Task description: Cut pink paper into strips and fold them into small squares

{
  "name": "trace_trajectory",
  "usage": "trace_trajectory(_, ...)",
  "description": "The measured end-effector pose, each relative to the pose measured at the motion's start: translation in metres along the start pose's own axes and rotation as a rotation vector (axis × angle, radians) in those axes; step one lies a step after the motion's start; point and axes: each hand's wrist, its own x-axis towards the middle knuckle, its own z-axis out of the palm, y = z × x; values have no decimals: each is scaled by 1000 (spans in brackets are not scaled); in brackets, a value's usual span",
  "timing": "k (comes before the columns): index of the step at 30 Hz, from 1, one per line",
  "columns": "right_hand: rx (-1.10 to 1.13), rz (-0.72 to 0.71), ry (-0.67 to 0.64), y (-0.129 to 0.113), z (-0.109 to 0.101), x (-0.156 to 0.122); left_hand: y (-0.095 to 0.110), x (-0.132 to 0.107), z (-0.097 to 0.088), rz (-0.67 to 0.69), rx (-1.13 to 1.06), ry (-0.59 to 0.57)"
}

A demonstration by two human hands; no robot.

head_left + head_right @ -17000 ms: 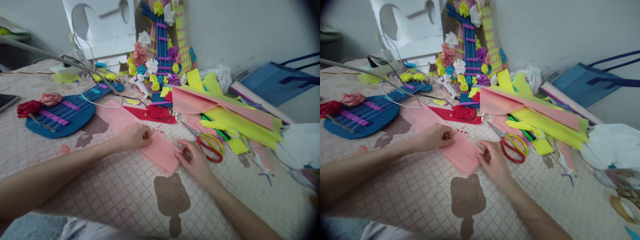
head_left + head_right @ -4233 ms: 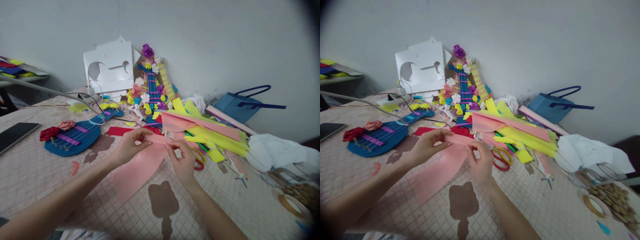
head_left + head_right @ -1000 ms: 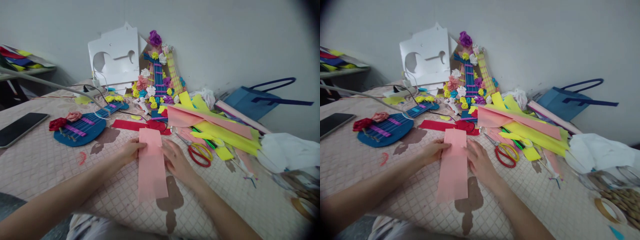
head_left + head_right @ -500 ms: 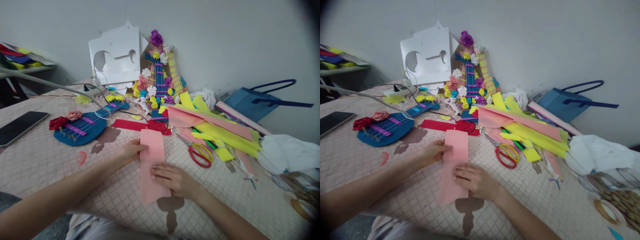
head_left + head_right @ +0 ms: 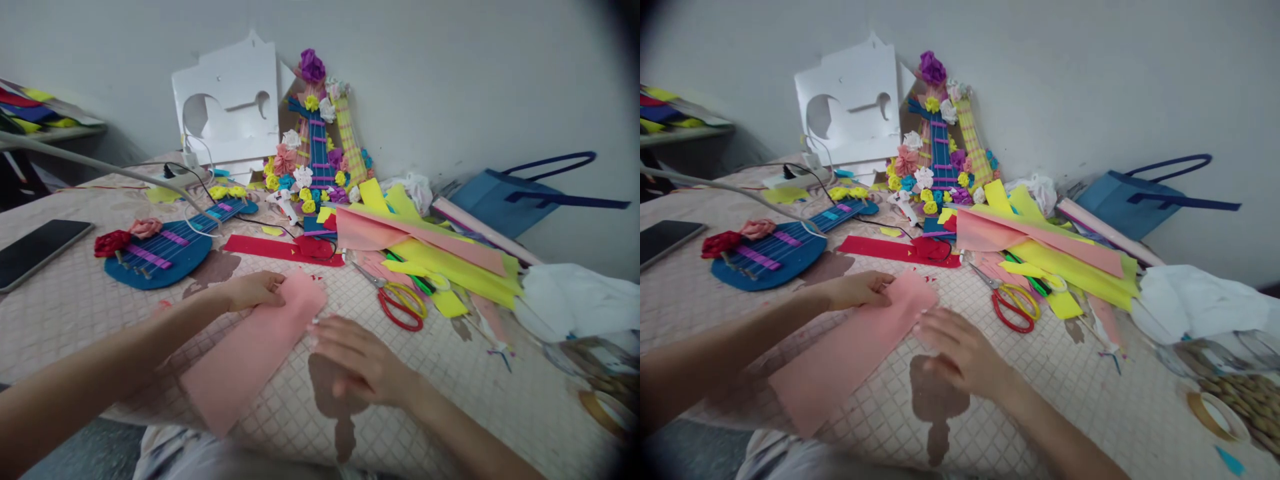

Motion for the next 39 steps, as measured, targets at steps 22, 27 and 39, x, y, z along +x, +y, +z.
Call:
trace_trajectory(22,-211,130,-29,27,20,6,-24,-15,2,699,978,-35)
trace_trajectory(27,-250,156,-134,24,26,8,-33,-8,-1,725,1051,-26)
trace_trajectory(39,-288,374,-138,29,34,1,-31,-4,-9,651,1524,-65)
